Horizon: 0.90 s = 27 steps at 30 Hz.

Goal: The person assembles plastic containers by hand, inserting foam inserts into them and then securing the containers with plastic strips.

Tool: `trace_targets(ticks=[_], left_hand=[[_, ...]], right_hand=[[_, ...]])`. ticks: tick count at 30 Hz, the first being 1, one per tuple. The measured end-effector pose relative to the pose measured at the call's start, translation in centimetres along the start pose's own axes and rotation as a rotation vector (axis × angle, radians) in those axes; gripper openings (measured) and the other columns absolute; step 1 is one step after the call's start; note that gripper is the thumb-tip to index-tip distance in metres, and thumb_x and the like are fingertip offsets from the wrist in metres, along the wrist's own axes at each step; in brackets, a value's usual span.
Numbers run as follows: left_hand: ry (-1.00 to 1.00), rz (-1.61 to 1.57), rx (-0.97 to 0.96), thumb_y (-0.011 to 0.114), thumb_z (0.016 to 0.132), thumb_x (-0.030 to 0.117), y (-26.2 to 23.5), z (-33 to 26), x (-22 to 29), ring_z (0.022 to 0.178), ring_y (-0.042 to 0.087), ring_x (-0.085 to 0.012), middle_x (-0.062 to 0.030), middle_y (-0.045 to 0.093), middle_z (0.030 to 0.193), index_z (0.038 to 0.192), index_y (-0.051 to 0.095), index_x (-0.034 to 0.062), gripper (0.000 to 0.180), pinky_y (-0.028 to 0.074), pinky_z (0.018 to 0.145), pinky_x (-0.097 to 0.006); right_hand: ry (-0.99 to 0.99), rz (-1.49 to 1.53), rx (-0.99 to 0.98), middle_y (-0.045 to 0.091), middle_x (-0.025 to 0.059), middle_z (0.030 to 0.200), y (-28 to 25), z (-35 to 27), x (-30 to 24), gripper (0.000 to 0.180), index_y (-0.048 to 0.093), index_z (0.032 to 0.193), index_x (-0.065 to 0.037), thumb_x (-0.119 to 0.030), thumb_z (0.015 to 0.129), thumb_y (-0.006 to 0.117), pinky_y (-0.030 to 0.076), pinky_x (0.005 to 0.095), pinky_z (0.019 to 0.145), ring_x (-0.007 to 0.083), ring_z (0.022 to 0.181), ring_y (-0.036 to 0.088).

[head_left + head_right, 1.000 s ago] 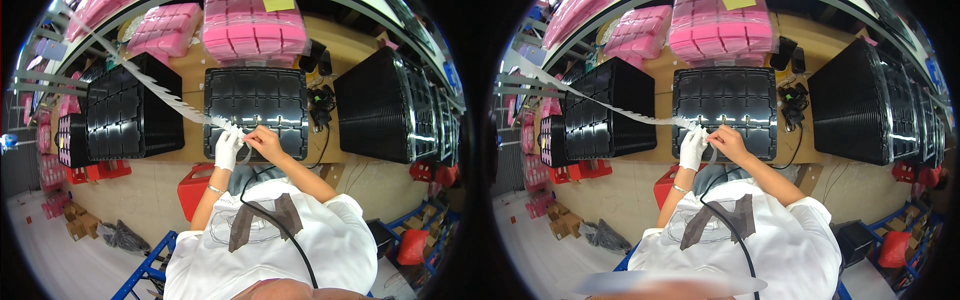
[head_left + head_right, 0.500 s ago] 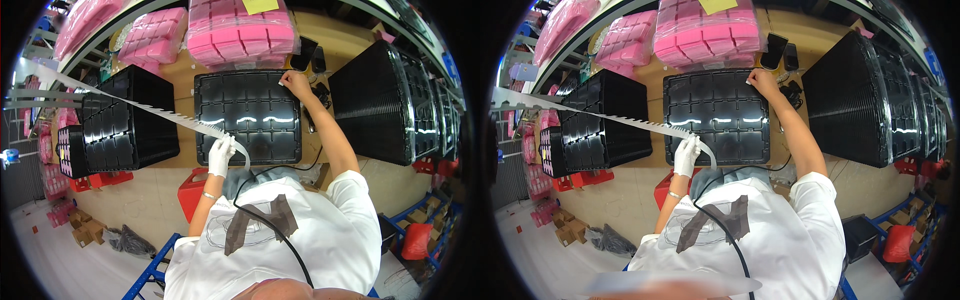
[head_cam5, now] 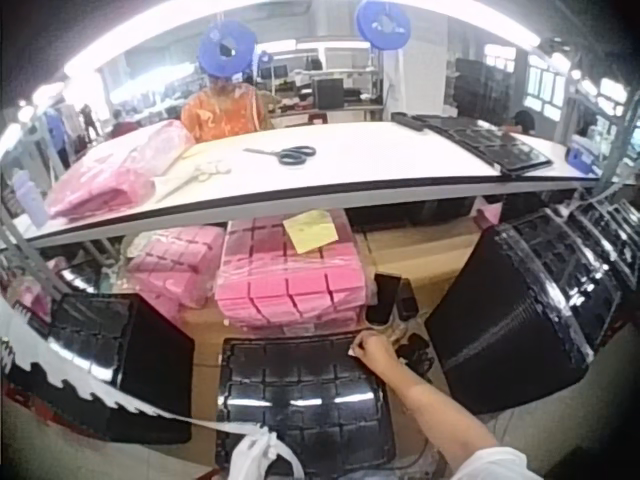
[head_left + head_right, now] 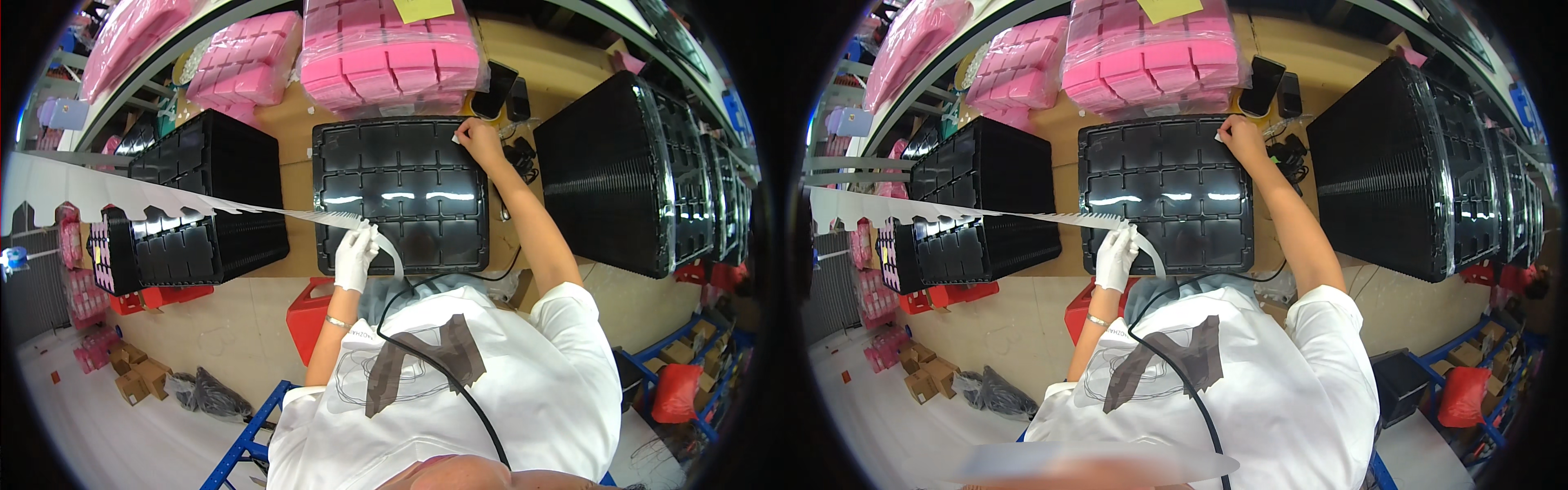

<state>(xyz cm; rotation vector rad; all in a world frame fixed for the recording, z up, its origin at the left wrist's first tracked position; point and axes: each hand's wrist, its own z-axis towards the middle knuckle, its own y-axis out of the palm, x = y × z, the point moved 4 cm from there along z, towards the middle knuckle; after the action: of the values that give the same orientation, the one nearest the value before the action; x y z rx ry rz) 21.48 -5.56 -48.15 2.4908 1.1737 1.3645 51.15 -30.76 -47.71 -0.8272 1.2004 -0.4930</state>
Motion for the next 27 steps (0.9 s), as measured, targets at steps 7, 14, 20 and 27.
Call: trace_targets(ticks=[7, 14, 20, 27], left_hand=[[-0.025, 0.049, 0.002, 0.065, 0.096, 0.014, 0.6, -0.7, 0.3, 0.071, 0.056, -0.0064, -0.0060, 0.067, 0.099, 0.102, 0.062, 0.0030, 0.012, 0.047, 0.065, -0.020], [0.004, 0.106, -0.041, 0.067, 0.095, 0.013, 0.5, -1.0, -0.2, 0.073, 0.056, -0.0059, -0.0036, 0.065, 0.094, 0.106, 0.064, 0.0039, 0.015, 0.045, 0.066, -0.020], [0.009, 0.057, -0.145, 0.065, 0.095, 0.008, 2.5, -2.4, 0.0, 0.083, 0.059, -0.0092, -0.0069, 0.065, 0.102, 0.113, 0.060, 0.0041, 0.019, 0.046, 0.071, -0.021], [-0.067, 0.173, -0.155, 0.065, 0.098, 0.021, 3.8, -4.3, 0.4, 0.070, 0.059, -0.0093, -0.0021, 0.064, 0.092, 0.111, 0.060, 0.0062, 0.020, 0.047, 0.062, -0.021]], right_hand=[[-0.177, 0.019, 0.012, 0.066, 0.0145, 0.081, -0.8, -1.7, -1.1, 0.012, 0.067, 0.080, -0.003, -0.014, 0.080, 0.072, 0.051, 0.0416, 0.068, 0.0349, 0.074, 0.065], [0.252, 0.914, -0.224, 0.066, 0.0061, 0.086, -0.2, -8.0, -3.3, 0.006, 0.061, 0.087, -0.006, -0.007, 0.086, 0.067, 0.046, 0.0275, 0.069, 0.0169, 0.074, 0.060], [0.522, 1.650, -0.548, 0.066, 0.0073, 0.093, 3.4, -18.0, -11.1, 0.020, 0.064, 0.108, -0.001, -0.012, 0.091, 0.066, 0.047, 0.0244, 0.071, 0.0122, 0.080, 0.060], [0.444, 1.002, -0.261, 0.053, -0.0058, 0.069, 4.4, -22.5, -14.5, 0.010, 0.072, 0.091, -0.004, -0.010, 0.086, 0.076, 0.038, 0.0217, 0.057, 0.0042, 0.063, 0.045]])
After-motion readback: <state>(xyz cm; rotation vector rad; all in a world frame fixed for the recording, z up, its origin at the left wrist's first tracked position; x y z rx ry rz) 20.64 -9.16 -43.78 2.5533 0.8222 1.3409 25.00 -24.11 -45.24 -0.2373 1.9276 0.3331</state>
